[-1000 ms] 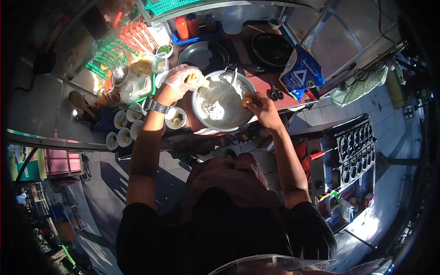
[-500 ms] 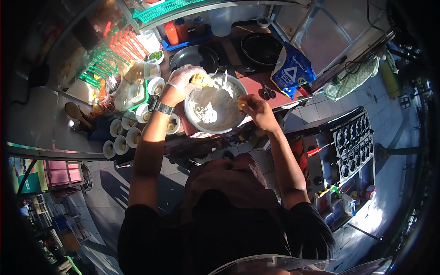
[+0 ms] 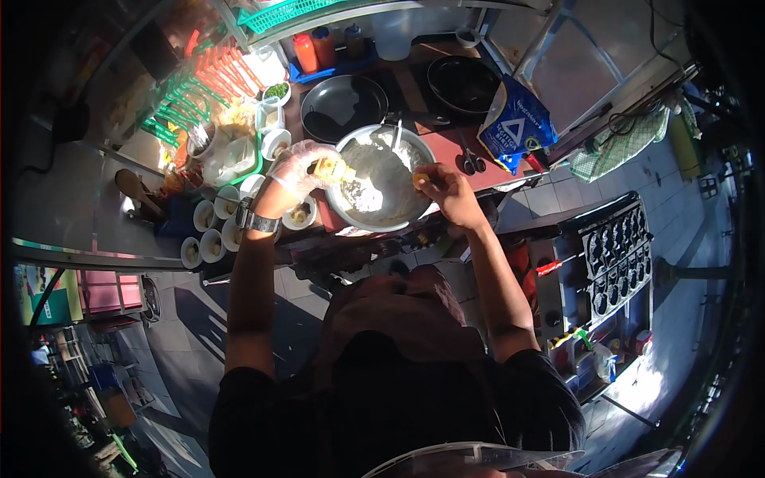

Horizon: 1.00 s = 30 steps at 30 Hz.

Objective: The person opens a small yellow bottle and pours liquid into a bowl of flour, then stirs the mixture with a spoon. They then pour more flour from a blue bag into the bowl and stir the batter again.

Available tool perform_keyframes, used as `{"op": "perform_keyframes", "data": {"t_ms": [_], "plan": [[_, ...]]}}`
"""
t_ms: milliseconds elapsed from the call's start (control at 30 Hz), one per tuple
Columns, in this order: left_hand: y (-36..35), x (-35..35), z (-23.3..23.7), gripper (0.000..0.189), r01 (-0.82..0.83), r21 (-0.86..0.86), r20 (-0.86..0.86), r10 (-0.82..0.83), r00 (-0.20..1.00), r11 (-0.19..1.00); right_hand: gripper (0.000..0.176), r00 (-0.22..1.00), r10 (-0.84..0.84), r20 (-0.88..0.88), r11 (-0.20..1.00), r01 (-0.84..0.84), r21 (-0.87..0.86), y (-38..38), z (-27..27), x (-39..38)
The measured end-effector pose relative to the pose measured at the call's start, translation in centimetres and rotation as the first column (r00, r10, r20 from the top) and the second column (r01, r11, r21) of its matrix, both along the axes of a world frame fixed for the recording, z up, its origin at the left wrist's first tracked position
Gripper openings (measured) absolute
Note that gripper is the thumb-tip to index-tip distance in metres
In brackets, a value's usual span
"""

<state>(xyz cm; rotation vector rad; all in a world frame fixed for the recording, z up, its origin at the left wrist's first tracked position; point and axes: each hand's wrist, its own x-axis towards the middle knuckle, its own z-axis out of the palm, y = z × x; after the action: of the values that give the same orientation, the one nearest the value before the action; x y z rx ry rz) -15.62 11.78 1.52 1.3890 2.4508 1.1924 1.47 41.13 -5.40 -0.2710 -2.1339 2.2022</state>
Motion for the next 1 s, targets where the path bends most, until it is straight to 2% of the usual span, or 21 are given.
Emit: {"op": "perform_keyframes", "data": {"t_ms": [33, 67, 100, 167, 200, 333, 433, 500, 567, 600, 700, 767, 833, 900, 1000], "plan": [[0.0, 0.5, 0.3, 0.049, 0.0, -0.055, -0.095, -0.005, 0.995, 0.998, 0.03, 1.0, 0.002, 0.001, 1.0, -0.002, 0.0, 0.0, -0.1, 0.0], [0.4, 1.0, 0.2, 0.051, 0.034, 0.007, 0.095, -0.035, 0.995, 0.999, 0.03, 1.0, -0.002, -0.006, 1.0, 0.002, -0.001, 0.0, -0.2, 0.0], [0.7, 0.9, -0.4, 0.051, 0.034, 0.008, 0.095, -0.034, 0.995, 0.999, 0.029, 1.0, -0.008, -0.014, 1.0, 0.008, -0.002, 0.1, -0.2, 0.0], [1.2, 0.6, -2.3, 0.052, 0.056, 0.036, -0.059, -0.054, 0.997, 0.998, 0.029, 1.0, -0.016, 0.002, 1.0, 0.016, 0.026, 0.2, 0.7, 0.2], [2.0, 1.0, -1.6, 0.05, 0.078, 0.066, 0.013, -0.079, 0.997, 0.995, 0.028, 1.0, -0.026, 0.017, 0.998, 0.025, 0.053, 0.3, 1.1, 0.3], [5.1, 1.2, -0.8, 0.047, 0.118, 0.043, -0.067, -0.115, 0.991, 0.992, 0.026, 0.997, -0.069, -0.023, 0.997, 0.068, -0.019, 1.1, 0.6, 0.7], [6.9, 1.1, -0.2, 0.047, 0.114, 0.053, -0.018, -0.114, 0.993, 0.992, 0.025, 0.995, -0.097, -0.027, 0.994, 0.096, -0.044, 1.6, 0.4, 1.4], [7.9, 0.3, -0.5, 0.047, 0.115, 0.048, -0.06, -0.112, 0.992, 0.992, 0.025, 0.995, -0.099, -0.027, 0.995, 0.098, -0.035, 1.9, 0.5, 1.8], [8.5, -1.1, -1.6, 0.046, 0.068, 0.052, -0.081, -0.063, 0.995, 0.996, 0.025, 0.994, -0.106, -0.023, 0.994, 0.106, -0.014, 2.1, 0.3, 2.2], [8.7, -1.7, -1.9, 0.045, 0.067, 0.109, -0.067, -0.06, 0.996, 0.992, 0.025, 0.994, -0.109, -0.019, 0.994, 0.109, 0.006, 2.1, 0.3, 2.3], [8.5, -3.4, -2.5, 0.043, 0.045, 0.099, -0.104, -0.034, 0.994, 0.994, 0.025, 0.993, -0.116, -0.016, 0.993, 0.116, 0.016, 2.1, 0.3, 2.6], [8.0, -4.1, -2.3, 0.042, 0.038, 0.107, -0.068, -0.031, 0.997, 0.994, 0.025, 0.994, -0.109, -0.022, 0.994, 0.109, 0.012, 2.1, 0.0, 2.6], [7.2, -4.6, -1.9, 0.042, 0.013, 0.071, -0.115, -0.005, 0.993, 0.997, 0.025, 0.995, -0.099, -0.029, 0.995, 0.099, 0.006, 2.0, -0.1, 2.4], [6.4, -5.0, -1.8, 0.043, -0.006, 0.066, -0.092, 0.012, 0.996, 0.998, 0.026, 0.996, -0.082, -0.035, 0.997, 0.082, -0.006, 1.8, 0.1, 2.2], [5.4, -5.5, -1.9, 0.043, -0.048, 0.003, -0.187, 0.048, 0.981, 0.999, 0.026, 0.997, -0.077, -0.004, 0.996, 0.076, -0.037, 1.3, 0.4, 1.8]]}}
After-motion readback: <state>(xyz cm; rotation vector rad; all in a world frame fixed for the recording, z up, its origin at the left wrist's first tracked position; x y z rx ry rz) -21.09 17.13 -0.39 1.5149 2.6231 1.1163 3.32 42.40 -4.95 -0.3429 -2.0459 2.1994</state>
